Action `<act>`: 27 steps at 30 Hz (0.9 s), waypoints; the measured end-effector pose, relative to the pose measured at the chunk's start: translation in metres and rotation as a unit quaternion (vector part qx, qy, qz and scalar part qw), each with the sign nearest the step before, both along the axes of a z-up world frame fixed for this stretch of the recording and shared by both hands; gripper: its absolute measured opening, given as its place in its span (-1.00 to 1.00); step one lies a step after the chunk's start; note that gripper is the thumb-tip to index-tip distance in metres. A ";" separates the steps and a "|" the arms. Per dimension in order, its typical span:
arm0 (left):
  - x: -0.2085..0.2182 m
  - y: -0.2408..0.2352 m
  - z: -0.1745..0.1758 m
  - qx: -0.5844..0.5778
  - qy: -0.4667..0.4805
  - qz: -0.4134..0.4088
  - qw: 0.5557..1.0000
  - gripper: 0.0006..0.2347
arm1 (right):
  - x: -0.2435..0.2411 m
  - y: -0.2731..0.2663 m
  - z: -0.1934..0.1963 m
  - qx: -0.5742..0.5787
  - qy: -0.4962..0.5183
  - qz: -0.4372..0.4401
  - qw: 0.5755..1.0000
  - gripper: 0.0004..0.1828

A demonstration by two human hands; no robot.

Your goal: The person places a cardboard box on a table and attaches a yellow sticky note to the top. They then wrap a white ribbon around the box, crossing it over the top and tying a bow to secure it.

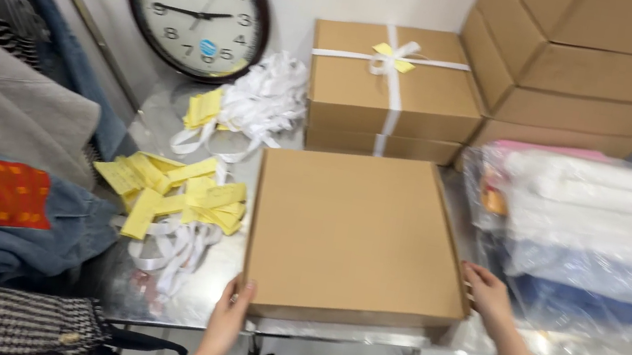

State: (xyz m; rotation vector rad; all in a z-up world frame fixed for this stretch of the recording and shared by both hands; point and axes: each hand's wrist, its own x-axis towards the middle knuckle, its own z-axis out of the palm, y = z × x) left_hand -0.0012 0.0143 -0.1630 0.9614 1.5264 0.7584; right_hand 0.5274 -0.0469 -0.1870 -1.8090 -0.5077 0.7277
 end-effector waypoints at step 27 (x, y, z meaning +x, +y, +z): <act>-0.080 0.201 0.053 0.207 0.381 -0.152 0.888 -0.86 | -0.335 0.171 0.178 -0.024 -0.014 0.220 0.975 -0.69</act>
